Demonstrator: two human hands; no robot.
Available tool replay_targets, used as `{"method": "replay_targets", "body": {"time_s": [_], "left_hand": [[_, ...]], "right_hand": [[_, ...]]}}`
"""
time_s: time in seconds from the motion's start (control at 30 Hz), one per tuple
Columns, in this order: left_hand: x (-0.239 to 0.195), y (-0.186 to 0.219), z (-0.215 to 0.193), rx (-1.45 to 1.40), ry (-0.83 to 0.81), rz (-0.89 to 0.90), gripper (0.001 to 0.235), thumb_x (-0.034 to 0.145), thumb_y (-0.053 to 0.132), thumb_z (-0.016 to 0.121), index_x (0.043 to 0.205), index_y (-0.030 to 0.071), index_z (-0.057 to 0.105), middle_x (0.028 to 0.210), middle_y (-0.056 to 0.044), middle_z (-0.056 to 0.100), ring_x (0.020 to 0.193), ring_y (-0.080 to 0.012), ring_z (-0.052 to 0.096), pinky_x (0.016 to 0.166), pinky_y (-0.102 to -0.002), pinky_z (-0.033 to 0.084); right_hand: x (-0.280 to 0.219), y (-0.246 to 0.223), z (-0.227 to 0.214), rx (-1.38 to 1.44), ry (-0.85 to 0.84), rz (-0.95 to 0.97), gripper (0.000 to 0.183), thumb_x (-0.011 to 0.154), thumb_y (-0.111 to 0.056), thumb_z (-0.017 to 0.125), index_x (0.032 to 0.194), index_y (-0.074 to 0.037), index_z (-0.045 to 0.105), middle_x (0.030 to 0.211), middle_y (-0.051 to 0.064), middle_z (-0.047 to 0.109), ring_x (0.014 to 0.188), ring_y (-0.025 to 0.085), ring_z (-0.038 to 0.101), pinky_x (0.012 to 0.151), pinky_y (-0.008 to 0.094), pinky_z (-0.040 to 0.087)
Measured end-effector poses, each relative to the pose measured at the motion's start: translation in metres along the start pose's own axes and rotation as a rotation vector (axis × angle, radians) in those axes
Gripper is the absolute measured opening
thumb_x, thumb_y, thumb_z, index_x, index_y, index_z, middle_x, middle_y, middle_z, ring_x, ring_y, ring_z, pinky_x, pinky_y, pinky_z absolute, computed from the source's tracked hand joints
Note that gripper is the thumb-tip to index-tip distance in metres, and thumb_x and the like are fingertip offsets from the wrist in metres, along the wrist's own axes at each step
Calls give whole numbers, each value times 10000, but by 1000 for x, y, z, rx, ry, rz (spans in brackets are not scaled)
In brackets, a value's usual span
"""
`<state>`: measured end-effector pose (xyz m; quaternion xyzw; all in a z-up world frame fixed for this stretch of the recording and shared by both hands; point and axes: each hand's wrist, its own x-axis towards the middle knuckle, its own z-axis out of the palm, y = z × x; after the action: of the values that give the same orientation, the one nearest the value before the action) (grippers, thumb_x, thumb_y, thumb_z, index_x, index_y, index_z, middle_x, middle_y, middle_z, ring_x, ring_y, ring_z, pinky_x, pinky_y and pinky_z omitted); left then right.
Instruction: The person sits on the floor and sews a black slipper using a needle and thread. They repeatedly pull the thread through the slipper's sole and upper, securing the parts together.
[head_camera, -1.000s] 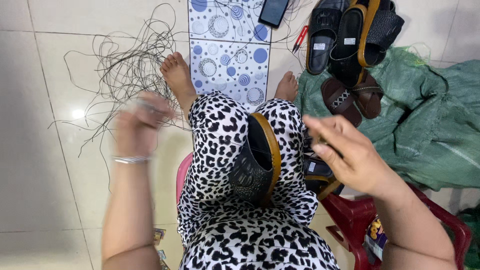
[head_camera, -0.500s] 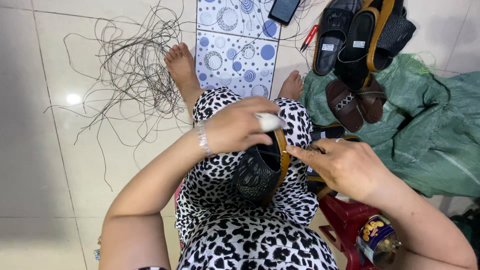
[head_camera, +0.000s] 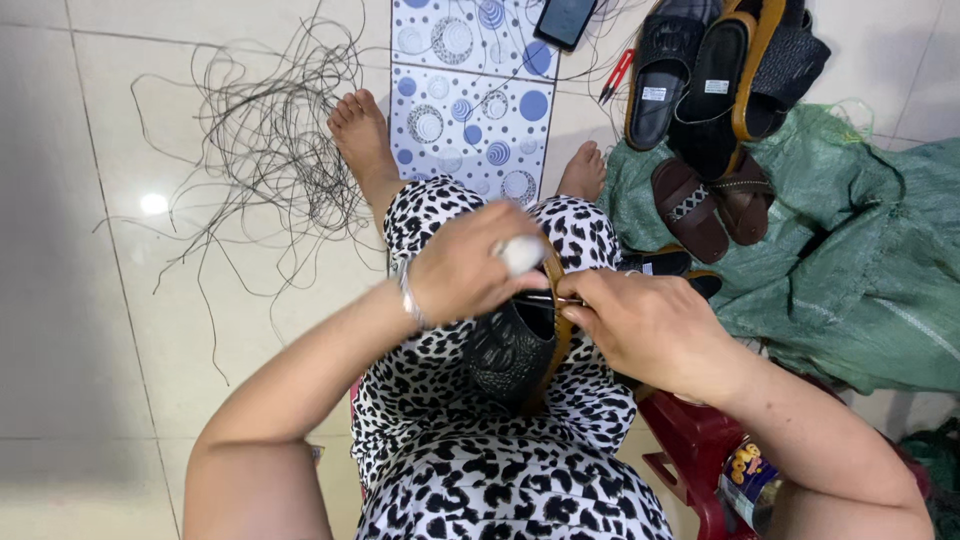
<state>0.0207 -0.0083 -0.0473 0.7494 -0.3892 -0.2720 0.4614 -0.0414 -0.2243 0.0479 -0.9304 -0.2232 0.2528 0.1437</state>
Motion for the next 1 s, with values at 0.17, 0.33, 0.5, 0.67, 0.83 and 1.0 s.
{"method": "replay_targets", "body": {"time_s": [0.17, 0.33, 0.5, 0.67, 0.83, 1.0], "left_hand": [[-29, 3, 23, 380, 492, 528, 319, 937, 128, 656, 660, 76, 506, 776, -100, 458, 732, -317, 485, 816, -506, 455], [-30, 37, 11, -148, 308, 406, 246, 888, 79, 695, 682, 57, 563, 922, -101, 603, 859, -299, 582, 826, -444, 474], [-34, 35, 0, -955, 36, 49, 64, 915, 99, 757, 956, 78, 713, 991, -117, 757, 926, -213, 705, 950, -411, 556], [-34, 45, 13, -128, 92, -42, 132, 945, 51, 633, 854, -43, 654, 653, -142, 654, 625, -295, 701, 564, -359, 562], [-34, 22, 3, 7, 105, -128, 188, 1006, 174, 567, 973, 1, 631, 680, -153, 656, 615, -333, 676, 578, -436, 537], [-21, 51, 5, 91, 165, -30, 298, 944, 269, 656, 830, -6, 653, 663, -175, 680, 681, -409, 696, 616, -490, 558]], "right_hand": [[-8, 5, -2, 120, 82, -36, 278, 954, -242, 658, 1176, -75, 671, 809, 130, 730, 669, 321, 746, 530, 424, 595], [-9, 5, 3, 118, 174, -92, 288, 959, -225, 654, 1209, -82, 643, 801, 123, 724, 694, 319, 744, 556, 417, 597], [-11, 3, 10, 164, 247, -99, 287, 966, -221, 659, 1195, -47, 658, 779, 127, 733, 694, 308, 756, 557, 365, 594], [-26, 7, 0, -37, 143, -60, 346, 945, -173, 634, 1284, -195, 696, 715, 110, 744, 479, 141, 692, 468, 227, 558], [-62, 46, -50, 75, -83, 179, 441, 883, -308, 639, 1323, -279, 656, 863, 31, 806, 578, 206, 769, 578, 354, 581], [-36, 56, 58, 1126, 228, 144, 226, 958, -159, 642, 1089, -1, 739, 724, 52, 678, 555, 70, 566, 461, 241, 511]]}}
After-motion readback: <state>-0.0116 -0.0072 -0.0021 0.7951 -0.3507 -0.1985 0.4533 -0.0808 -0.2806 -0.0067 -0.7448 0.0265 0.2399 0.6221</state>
